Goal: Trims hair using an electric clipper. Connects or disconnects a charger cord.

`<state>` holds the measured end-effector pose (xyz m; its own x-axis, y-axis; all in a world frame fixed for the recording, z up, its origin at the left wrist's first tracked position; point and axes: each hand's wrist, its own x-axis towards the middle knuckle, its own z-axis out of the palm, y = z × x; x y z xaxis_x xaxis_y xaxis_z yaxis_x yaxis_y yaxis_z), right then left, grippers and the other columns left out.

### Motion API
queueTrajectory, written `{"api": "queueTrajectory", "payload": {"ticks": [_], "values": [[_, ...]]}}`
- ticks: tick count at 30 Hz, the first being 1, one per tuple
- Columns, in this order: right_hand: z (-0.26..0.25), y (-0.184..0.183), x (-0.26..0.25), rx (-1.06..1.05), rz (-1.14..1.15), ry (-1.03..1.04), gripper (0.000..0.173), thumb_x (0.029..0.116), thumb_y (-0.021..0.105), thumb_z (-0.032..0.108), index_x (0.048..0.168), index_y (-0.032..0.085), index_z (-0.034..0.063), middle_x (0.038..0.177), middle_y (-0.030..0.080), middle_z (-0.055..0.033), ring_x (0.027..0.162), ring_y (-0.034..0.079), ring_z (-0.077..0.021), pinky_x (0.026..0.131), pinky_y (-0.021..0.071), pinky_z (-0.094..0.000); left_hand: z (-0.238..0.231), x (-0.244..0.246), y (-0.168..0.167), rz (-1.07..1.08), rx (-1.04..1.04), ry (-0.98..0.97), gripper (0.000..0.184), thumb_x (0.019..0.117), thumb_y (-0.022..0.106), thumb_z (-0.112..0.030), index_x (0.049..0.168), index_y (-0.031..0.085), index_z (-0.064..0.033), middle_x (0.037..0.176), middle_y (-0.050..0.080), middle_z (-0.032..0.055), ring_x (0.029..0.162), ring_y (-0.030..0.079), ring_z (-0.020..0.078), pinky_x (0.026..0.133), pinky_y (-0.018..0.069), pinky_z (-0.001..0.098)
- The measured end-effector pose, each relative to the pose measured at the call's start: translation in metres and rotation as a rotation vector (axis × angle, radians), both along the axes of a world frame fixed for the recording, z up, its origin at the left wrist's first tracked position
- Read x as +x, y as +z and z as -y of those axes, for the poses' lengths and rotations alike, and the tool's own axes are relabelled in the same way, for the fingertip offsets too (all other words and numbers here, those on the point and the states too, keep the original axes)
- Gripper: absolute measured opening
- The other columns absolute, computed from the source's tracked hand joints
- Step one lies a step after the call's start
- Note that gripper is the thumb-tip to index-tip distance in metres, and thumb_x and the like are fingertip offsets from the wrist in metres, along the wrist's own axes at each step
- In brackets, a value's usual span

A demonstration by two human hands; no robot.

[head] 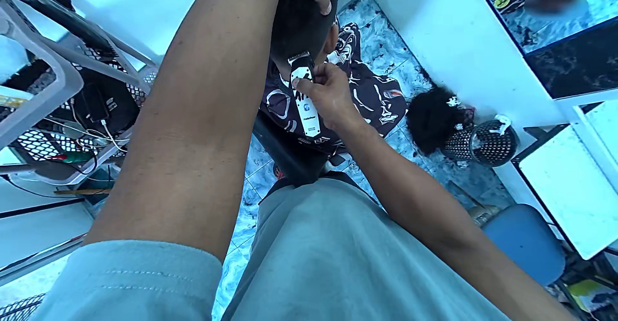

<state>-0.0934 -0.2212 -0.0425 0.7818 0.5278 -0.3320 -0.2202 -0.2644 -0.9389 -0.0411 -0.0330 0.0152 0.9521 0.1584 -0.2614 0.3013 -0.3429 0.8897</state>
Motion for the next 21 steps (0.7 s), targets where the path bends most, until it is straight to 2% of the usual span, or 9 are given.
{"api": "queueTrajectory", "payload": {"ticks": [2, 4, 6, 8, 11, 13, 17, 19, 21], "values": [[0.002, -0.003, -0.002, -0.070, -0.070, 0.000, 0.042, 0.0827, 0.084, 0.019, 0.113, 0.062, -0.0004, 0.093, 0.069, -0.0137, 0.079, 0.070, -0.0228, 0.071, 0.0622, -0.0419, 0.005, 0.003, 0.038, -0.151, 0.349, -0.100, 0.029, 0.0903, 0.075, -0.026, 0.109, 0.070, -0.0035, 0.096, 0.072, 0.0075, 0.084, 0.069, 0.0105, 0.080, 0.0560, 0.0273], [0.002, -0.003, -0.003, -0.064, -0.112, -0.019, 0.042, 0.0825, 0.084, 0.018, 0.112, 0.063, -0.0012, 0.092, 0.068, -0.0142, 0.078, 0.070, -0.0231, 0.071, 0.0625, -0.0415, 0.011, 0.007, 0.063, -0.288, 0.546, -0.170, 0.042, 0.0879, 0.078, -0.035, 0.117, 0.070, -0.0052, 0.106, 0.071, 0.0109, 0.096, 0.066, 0.0181, 0.091, 0.0519, 0.0392], [-0.001, 0.004, -0.001, 0.021, -0.074, -0.032, 0.041, 0.0839, 0.083, 0.018, 0.113, 0.060, -0.0004, 0.089, 0.067, -0.0122, 0.075, 0.069, -0.0205, 0.069, 0.0616, -0.0386, 0.012, 0.008, 0.067, -0.319, 0.587, -0.192, 0.046, 0.0886, 0.077, -0.037, 0.120, 0.069, -0.0037, 0.110, 0.070, 0.0137, 0.102, 0.066, 0.0222, 0.095, 0.0499, 0.0446], [-0.004, 0.010, 0.001, 0.066, -0.036, -0.030, 0.043, 0.0848, 0.083, 0.019, 0.114, 0.058, 0.0003, 0.090, 0.067, -0.0112, 0.076, 0.068, -0.0192, 0.070, 0.0614, -0.0370, 0.014, 0.005, 0.068, -0.341, 0.584, -0.184, 0.044, 0.0897, 0.076, -0.037, 0.119, 0.070, -0.0047, 0.110, 0.070, 0.0121, 0.102, 0.066, 0.0199, 0.095, 0.0500, 0.0421], [-0.001, 0.003, -0.003, -0.061, -0.075, -0.009, 0.044, 0.0818, 0.084, 0.019, 0.114, 0.060, -0.0004, 0.092, 0.067, -0.0135, 0.080, 0.069, -0.0225, 0.072, 0.0611, -0.0419, 0.014, 0.010, 0.067, -0.342, 0.624, -0.157, 0.052, 0.0867, 0.079, -0.040, 0.121, 0.068, -0.0030, 0.112, 0.070, 0.0147, 0.105, 0.065, 0.0236, 0.096, 0.0492, 0.0461], [0.001, -0.001, -0.005, -0.096, -0.099, -0.017, 0.042, 0.0810, 0.084, 0.018, 0.111, 0.060, -0.0005, 0.091, 0.066, -0.0134, 0.078, 0.068, -0.0223, 0.070, 0.0604, -0.0419, 0.013, 0.011, 0.071, -0.336, 0.673, -0.154, 0.062, 0.0837, 0.081, -0.043, 0.128, 0.065, -0.0031, 0.117, 0.069, 0.0163, 0.110, 0.065, 0.0269, 0.099, 0.0483, 0.0501], [-0.005, 0.015, -0.005, 0.075, -0.055, -0.063, 0.045, 0.0843, 0.083, 0.018, 0.116, 0.057, -0.0001, 0.092, 0.067, -0.0119, 0.076, 0.069, -0.0194, 0.070, 0.0618, -0.0375, 0.015, 0.008, 0.075, -0.322, 0.688, -0.154, 0.066, 0.0831, 0.082, -0.043, 0.132, 0.062, -0.0027, 0.121, 0.068, 0.0174, 0.115, 0.064, 0.0290, 0.101, 0.0472, 0.0519], [-0.006, 0.016, -0.008, 0.031, -0.082, -0.071, 0.046, 0.0841, 0.084, 0.018, 0.116, 0.056, 0.0002, 0.091, 0.065, -0.0118, 0.077, 0.067, -0.0197, 0.070, 0.0607, -0.0382, 0.015, 0.010, 0.073, -0.339, 0.695, -0.159, 0.067, 0.0833, 0.081, -0.043, 0.133, 0.062, -0.0026, 0.122, 0.067, 0.0178, 0.115, 0.063, 0.0293, 0.101, 0.0467, 0.0523], [-0.003, 0.005, -0.012, -0.079, -0.126, -0.069, 0.048, 0.0807, 0.085, 0.018, 0.116, 0.058, -0.0005, 0.094, 0.066, -0.0145, 0.081, 0.069, -0.0232, 0.072, 0.0613, -0.0429, 0.014, 0.014, 0.074, -0.365, 0.731, -0.167, 0.071, 0.0836, 0.080, -0.047, 0.134, 0.061, -0.0014, 0.126, 0.066, 0.0200, 0.120, 0.061, 0.0323, 0.104, 0.0446, 0.0564]]}}
